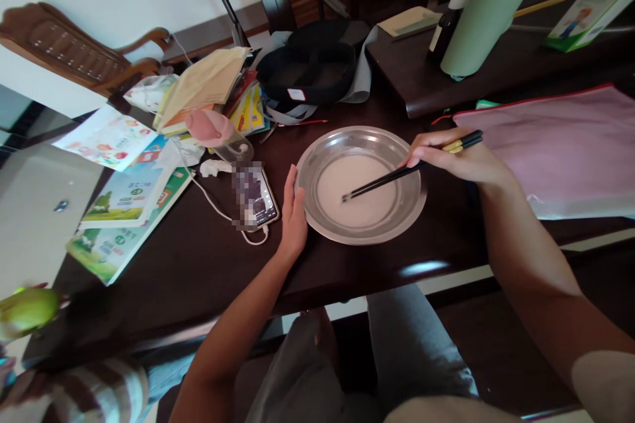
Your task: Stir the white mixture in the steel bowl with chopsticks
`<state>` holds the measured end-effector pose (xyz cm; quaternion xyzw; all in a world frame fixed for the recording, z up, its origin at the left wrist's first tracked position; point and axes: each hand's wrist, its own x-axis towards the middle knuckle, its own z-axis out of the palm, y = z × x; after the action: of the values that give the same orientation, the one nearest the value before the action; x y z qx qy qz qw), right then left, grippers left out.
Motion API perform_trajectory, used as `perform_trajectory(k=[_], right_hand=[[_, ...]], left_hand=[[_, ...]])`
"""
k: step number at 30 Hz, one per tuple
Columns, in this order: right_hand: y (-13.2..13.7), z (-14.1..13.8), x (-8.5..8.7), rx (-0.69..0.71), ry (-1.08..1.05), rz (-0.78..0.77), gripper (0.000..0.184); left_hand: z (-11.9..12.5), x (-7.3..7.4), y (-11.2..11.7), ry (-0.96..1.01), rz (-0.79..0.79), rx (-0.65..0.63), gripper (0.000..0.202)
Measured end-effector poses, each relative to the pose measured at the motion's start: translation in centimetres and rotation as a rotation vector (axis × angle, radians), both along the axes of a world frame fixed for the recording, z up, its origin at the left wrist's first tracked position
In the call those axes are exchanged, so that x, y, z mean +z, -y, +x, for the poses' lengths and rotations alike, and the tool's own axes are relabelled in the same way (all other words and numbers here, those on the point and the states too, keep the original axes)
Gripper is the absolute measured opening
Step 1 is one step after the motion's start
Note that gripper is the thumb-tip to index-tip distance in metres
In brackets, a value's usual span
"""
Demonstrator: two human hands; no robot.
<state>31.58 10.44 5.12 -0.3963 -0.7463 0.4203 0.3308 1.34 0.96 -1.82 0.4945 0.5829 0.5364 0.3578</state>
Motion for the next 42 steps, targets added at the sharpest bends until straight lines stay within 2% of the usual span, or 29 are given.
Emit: perform_trajectory(k=[1,4,6,8,11,13,15,19,21,26,28,32,34,38,40,42], right_hand=[[0.0,-0.1,0.0,-0.026,0.005,0.012,0.029],[-0.3,0.5,0.0,-0.225,-0.031,0.066,0.030],[-0.5,1.1,0.0,-0.285,-0.086,0.074,0.033],[-0.5,1.2,0.1,-0.221,-0.113,0.047,0.036],[-0.1,0.4,0.2,-0.043,-0.045,-0.016,0.033],[0.1,-0.2,0.2,0.010,-0.002,-0.021,0.030],[0.1,-0.4,0.2,-0.045,0.008,0.017,0.029],[-0.2,0.4,0.5,-0.247,-0.058,0.097,0.031],[-0.2,0.7,0.6,-0.226,-0.103,0.064,0.034],[0.3,-0.3,0.5,-0.021,-0.014,-0.003,0.031],[0.2,-0.4,0.4,-0.057,0.002,0.033,0.030],[-0.2,0.5,0.5,-0.238,-0.070,0.088,0.032],[-0.2,0.6,0.6,-0.198,-0.112,0.058,0.035],[0.2,-0.3,0.4,0.011,-0.046,-0.003,0.033],[0.1,-0.6,0.3,0.010,-0.014,0.017,0.031],[-0.1,-0.3,0.2,-0.096,-0.004,0.066,0.031]], left_hand=[[0.0,0.0,0.0,0.004,0.001,0.001,0.061],[0.1,0.1,0.0,0.015,0.001,0.000,0.063],[0.0,0.2,0.1,0.009,-0.006,0.002,0.063],[0.0,0.3,0.1,0.008,-0.009,0.002,0.063],[-0.1,0.3,0.1,0.018,-0.003,-0.003,0.063],[-0.2,0.2,0.1,0.023,0.000,-0.003,0.062],[-0.3,0.2,0.1,0.030,0.002,-0.001,0.062],[-0.4,0.3,0.1,0.038,0.002,-0.001,0.064],[-0.4,0.3,0.1,0.045,-0.003,-0.002,0.064],[-0.4,0.3,0.1,0.055,-0.011,-0.003,0.063],[-0.3,0.4,0.2,0.050,-0.014,-0.001,0.063],[-0.3,0.6,0.2,0.061,-0.008,-0.001,0.065],[-0.3,0.7,0.3,0.056,-0.008,0.000,0.067],[-0.4,0.8,0.3,0.045,-0.015,0.000,0.066],[-0.4,0.7,0.3,0.046,-0.016,0.000,0.066],[-0.4,0.6,0.3,0.046,-0.009,0.001,0.065]])
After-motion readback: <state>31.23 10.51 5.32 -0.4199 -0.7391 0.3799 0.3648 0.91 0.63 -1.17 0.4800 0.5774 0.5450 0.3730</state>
